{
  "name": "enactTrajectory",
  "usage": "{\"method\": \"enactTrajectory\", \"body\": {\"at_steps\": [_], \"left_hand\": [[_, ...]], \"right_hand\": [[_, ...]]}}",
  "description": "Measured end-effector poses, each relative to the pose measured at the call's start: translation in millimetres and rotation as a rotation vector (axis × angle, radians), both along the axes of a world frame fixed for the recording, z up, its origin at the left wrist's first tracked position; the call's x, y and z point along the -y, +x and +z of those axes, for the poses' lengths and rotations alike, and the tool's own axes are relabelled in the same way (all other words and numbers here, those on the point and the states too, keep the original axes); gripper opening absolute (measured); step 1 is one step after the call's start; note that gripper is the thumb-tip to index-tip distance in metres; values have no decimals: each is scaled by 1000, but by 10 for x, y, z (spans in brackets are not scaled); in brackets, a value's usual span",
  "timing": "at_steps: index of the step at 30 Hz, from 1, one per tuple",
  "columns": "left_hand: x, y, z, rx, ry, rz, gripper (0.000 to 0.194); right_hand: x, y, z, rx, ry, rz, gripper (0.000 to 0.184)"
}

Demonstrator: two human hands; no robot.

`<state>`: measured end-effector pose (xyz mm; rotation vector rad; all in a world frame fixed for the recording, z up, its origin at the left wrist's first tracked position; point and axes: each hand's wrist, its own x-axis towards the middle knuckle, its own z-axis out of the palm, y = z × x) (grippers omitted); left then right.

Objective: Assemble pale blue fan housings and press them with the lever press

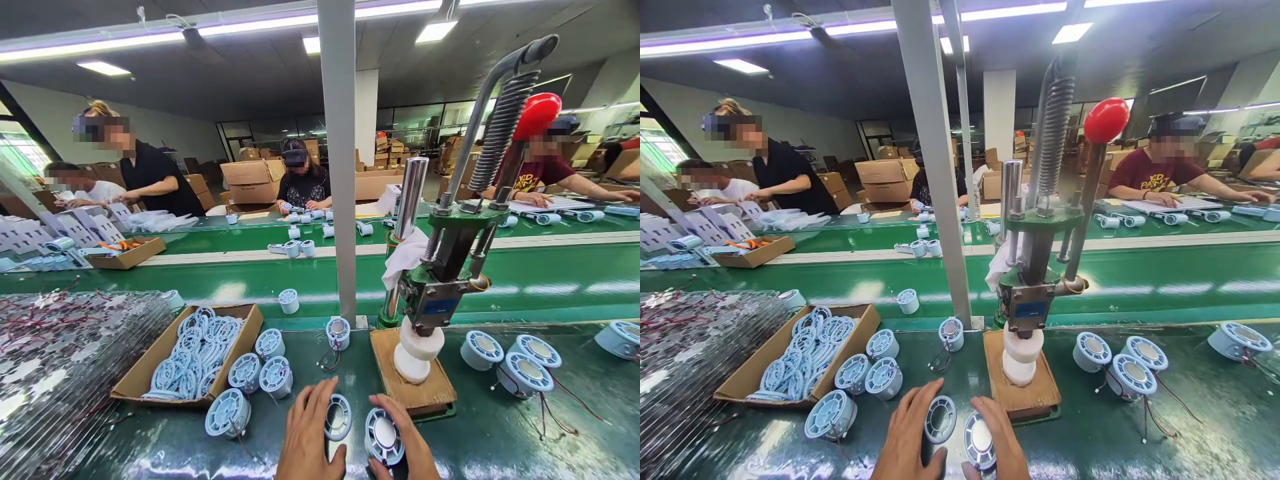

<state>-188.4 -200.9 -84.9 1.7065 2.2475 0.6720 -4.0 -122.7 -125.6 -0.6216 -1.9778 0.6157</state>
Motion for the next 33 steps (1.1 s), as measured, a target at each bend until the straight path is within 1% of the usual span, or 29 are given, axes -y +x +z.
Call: {"method": "enactTrajectory", "body": {"at_steps": [1, 2, 4, 6, 7, 9, 10, 12, 14, 15, 16, 18, 20, 23, 26, 29, 31, 33], "left_hand": [[-5, 20, -27, -14, 32, 10, 93], [-13, 39, -41, -29, 60, 37, 94], [-36, 69, -19, -41, 91, 102, 80], [-68, 87, 65, 13, 77, 146, 64], [-83, 94, 119, 72, 68, 165, 60], [-108, 113, 217, 220, 60, 159, 65], [-117, 131, 247, 280, 62, 112, 71], [-131, 190, 258, 311, 97, -68, 82], [-144, 272, 214, 244, 166, -242, 91], [-151, 315, 185, 208, 201, -277, 94], [-156, 357, 159, 184, 225, -277, 95], [-162, 426, 135, 175, 236, -217, 94], [-162, 478, 159, 183, 223, -162, 90], [-174, 547, 263, 178, 206, -139, 85], [-210, 612, 380, 188, 150, -76, 84], [-242, 640, 446, 240, 111, -34, 82], [-249, 624, 442, 288, 112, -24, 83], [-244, 586, 401, 340, 122, -20, 86]], "right_hand": [[12, 3, -5, 6, -2, -11, 62], [25, 5, -13, 9, -5, -27, 63], [49, 8, -38, 8, -22, -67, 66], [62, 9, -66, 6, -51, -97, 68], [63, 9, -80, 6, -67, -103, 69], [52, 6, -103, 5, -101, -90, 70], [42, 3, -112, 1, -117, -69, 70], [15, -5, -130, -19, -140, -7, 72], [-9, -12, -148, -41, -146, 39, 73], [-17, -16, -159, -47, -143, 49, 74], [-22, -19, -171, -47, -140, 51, 75], [-23, -24, -197, -37, -134, 42, 79], [-17, -29, -224, -29, -125, 33, 82], [-9, -41, -252, -32, -106, 12, 83], [-12, -56, -255, -30, -95, -18, 84], [-15, -61, -235, -12, -89, -58, 82], [-14, -54, -212, 8, -87, -69, 81], [-12, -44, -188, 22, -82, -64, 79]]}}
